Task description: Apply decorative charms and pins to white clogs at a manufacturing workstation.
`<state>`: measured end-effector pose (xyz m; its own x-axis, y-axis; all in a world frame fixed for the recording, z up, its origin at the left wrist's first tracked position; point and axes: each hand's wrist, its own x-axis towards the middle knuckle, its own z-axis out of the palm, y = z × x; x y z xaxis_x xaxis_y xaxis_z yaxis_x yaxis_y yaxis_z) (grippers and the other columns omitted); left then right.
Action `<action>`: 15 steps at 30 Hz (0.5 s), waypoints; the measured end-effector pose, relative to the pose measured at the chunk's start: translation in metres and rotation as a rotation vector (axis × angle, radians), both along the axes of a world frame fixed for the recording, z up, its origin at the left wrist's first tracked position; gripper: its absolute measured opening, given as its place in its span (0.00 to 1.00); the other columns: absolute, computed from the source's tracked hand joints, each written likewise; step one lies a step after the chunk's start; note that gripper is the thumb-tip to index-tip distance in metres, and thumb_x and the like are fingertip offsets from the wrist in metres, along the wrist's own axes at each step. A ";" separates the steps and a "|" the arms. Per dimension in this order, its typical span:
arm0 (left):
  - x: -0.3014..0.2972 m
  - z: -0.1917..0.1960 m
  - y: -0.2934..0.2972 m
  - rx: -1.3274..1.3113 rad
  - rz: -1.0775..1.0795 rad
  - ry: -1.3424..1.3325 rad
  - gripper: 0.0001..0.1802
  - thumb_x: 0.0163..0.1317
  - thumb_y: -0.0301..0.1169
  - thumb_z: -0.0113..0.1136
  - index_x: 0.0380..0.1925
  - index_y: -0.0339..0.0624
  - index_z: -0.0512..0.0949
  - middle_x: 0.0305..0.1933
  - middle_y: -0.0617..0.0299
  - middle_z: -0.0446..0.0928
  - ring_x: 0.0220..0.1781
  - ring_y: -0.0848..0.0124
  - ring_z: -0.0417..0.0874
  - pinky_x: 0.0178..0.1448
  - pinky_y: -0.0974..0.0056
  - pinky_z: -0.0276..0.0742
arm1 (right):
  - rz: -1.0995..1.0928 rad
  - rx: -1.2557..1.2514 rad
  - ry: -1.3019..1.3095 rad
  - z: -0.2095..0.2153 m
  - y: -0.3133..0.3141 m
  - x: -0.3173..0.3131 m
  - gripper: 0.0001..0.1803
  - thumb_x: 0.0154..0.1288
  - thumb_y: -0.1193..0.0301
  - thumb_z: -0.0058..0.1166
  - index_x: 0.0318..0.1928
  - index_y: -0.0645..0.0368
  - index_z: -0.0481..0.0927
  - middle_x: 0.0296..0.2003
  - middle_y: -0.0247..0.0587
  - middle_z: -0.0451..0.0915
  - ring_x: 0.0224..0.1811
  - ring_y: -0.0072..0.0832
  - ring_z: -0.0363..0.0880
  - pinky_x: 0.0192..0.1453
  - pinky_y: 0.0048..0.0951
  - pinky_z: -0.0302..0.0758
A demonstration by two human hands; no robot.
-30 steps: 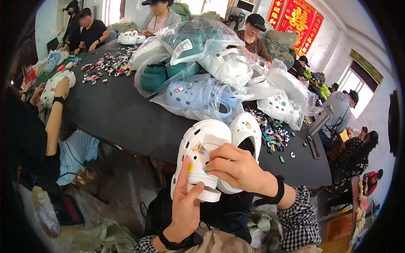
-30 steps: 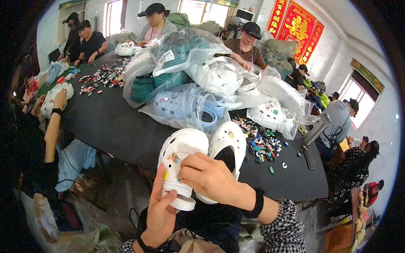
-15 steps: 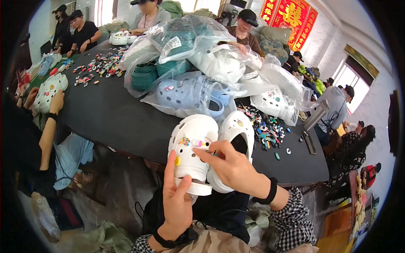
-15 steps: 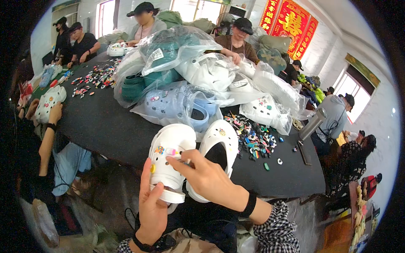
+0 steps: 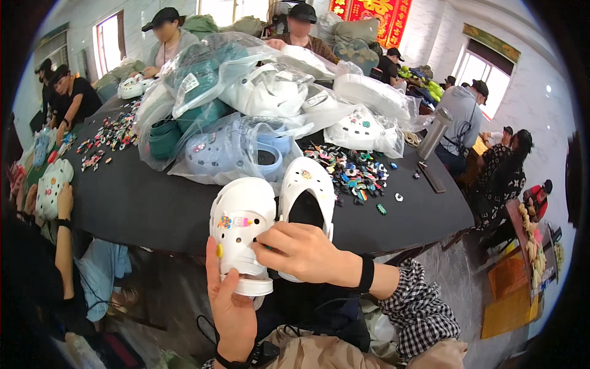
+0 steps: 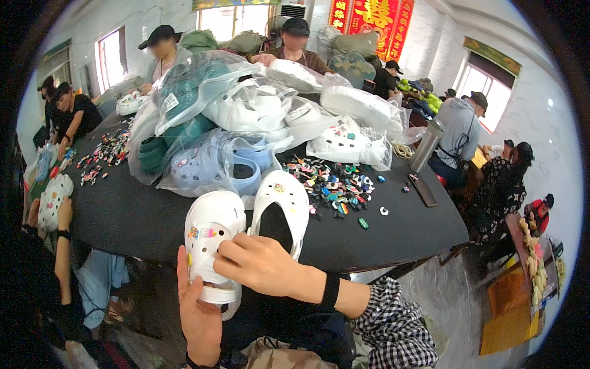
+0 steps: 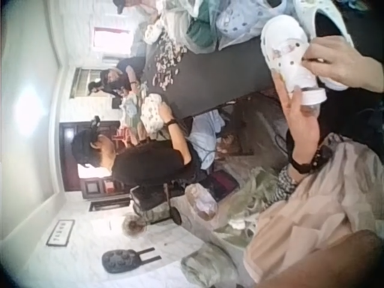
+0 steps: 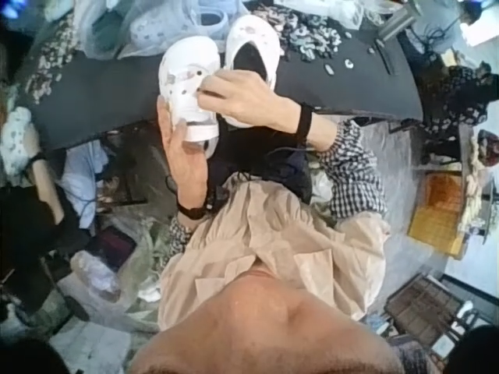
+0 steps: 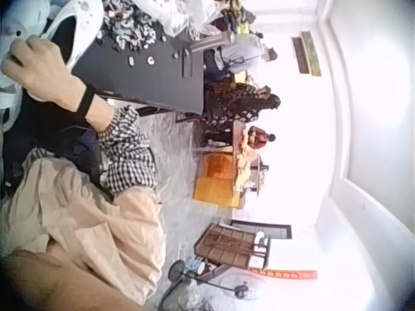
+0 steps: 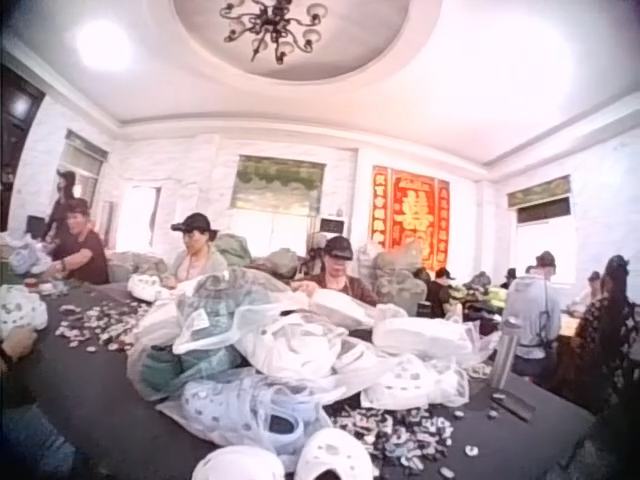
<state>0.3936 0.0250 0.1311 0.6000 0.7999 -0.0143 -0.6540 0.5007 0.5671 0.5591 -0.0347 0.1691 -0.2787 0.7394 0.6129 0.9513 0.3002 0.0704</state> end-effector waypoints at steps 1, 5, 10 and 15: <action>0.000 0.000 0.000 -0.009 0.005 -0.007 0.38 0.65 0.20 0.50 0.76 0.42 0.53 0.73 0.51 0.62 0.70 0.59 0.71 0.71 0.55 0.70 | 0.010 0.031 -0.038 -0.002 0.000 0.000 0.15 0.51 0.72 0.60 0.42 0.58 0.80 0.39 0.35 0.76 0.39 0.29 0.81 0.37 0.28 0.81; 0.004 0.001 -0.002 -0.004 0.004 -0.004 0.39 0.65 0.21 0.50 0.76 0.43 0.53 0.74 0.50 0.62 0.71 0.58 0.70 0.72 0.55 0.68 | 0.010 0.093 -0.094 -0.004 -0.001 0.003 0.12 0.52 0.71 0.59 0.39 0.57 0.79 0.38 0.35 0.75 0.39 0.28 0.81 0.37 0.27 0.80; 0.004 -0.002 -0.001 0.014 0.026 0.022 0.39 0.63 0.25 0.50 0.76 0.44 0.53 0.75 0.49 0.60 0.72 0.57 0.67 0.75 0.53 0.63 | 0.021 0.110 -0.092 -0.007 0.000 0.002 0.10 0.52 0.70 0.59 0.37 0.56 0.78 0.38 0.35 0.76 0.41 0.28 0.82 0.38 0.26 0.80; 0.004 0.001 -0.001 -0.019 0.021 0.015 0.40 0.63 0.26 0.50 0.77 0.46 0.52 0.74 0.48 0.61 0.73 0.56 0.67 0.75 0.52 0.63 | 0.032 0.156 -0.089 -0.011 0.003 0.001 0.09 0.53 0.70 0.59 0.37 0.56 0.78 0.38 0.35 0.76 0.42 0.29 0.82 0.39 0.27 0.80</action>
